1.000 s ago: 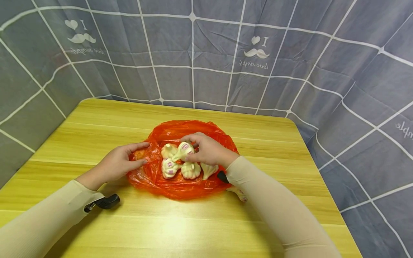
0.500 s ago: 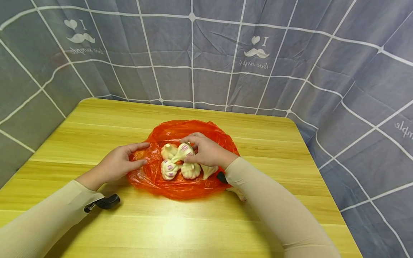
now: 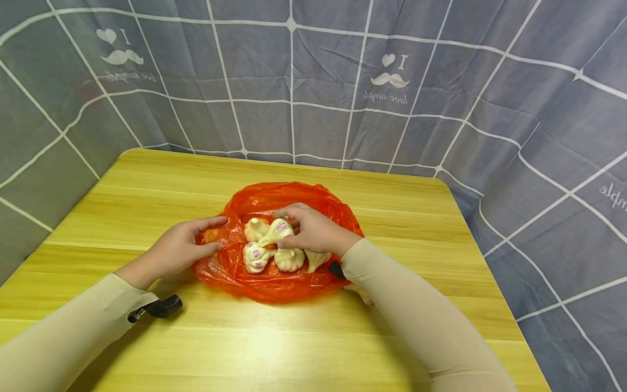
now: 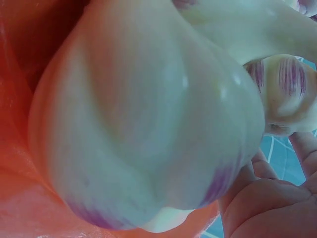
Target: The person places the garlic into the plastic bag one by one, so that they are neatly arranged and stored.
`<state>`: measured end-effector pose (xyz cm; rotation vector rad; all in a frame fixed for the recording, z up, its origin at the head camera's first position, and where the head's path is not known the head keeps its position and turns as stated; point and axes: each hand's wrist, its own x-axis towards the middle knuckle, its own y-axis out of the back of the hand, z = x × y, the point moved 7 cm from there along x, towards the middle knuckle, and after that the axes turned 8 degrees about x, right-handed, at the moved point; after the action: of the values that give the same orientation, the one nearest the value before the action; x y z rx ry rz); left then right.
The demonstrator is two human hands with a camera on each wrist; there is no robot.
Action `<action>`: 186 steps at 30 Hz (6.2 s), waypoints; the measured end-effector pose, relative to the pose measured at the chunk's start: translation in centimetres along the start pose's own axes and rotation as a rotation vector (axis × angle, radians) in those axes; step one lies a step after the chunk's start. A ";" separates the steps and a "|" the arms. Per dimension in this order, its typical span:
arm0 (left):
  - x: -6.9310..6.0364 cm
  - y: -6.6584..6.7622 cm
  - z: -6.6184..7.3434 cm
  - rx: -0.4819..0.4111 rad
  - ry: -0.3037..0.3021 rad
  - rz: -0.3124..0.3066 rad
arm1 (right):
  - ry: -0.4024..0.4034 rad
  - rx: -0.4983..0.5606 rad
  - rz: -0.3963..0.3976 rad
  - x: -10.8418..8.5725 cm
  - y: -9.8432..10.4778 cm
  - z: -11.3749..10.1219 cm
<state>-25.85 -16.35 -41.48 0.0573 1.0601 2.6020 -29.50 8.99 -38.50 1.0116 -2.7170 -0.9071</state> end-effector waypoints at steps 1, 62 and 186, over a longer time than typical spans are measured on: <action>0.0 0.0 0.0 -0.001 0.000 0.001 | 0.001 0.001 -0.001 0.0 0.0 0.0; -0.1 0.1 0.2 0.017 0.008 0.004 | -0.021 -0.054 0.039 -11.7 7.6 2.6; -0.2 -0.2 0.2 -0.039 0.018 -0.015 | -0.322 0.176 -0.387 -15.3 3.8 9.7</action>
<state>-25.64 -16.18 -41.47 0.0172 1.0117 2.6133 -22.59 25.66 -42.63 1.5957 -2.9597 -0.9708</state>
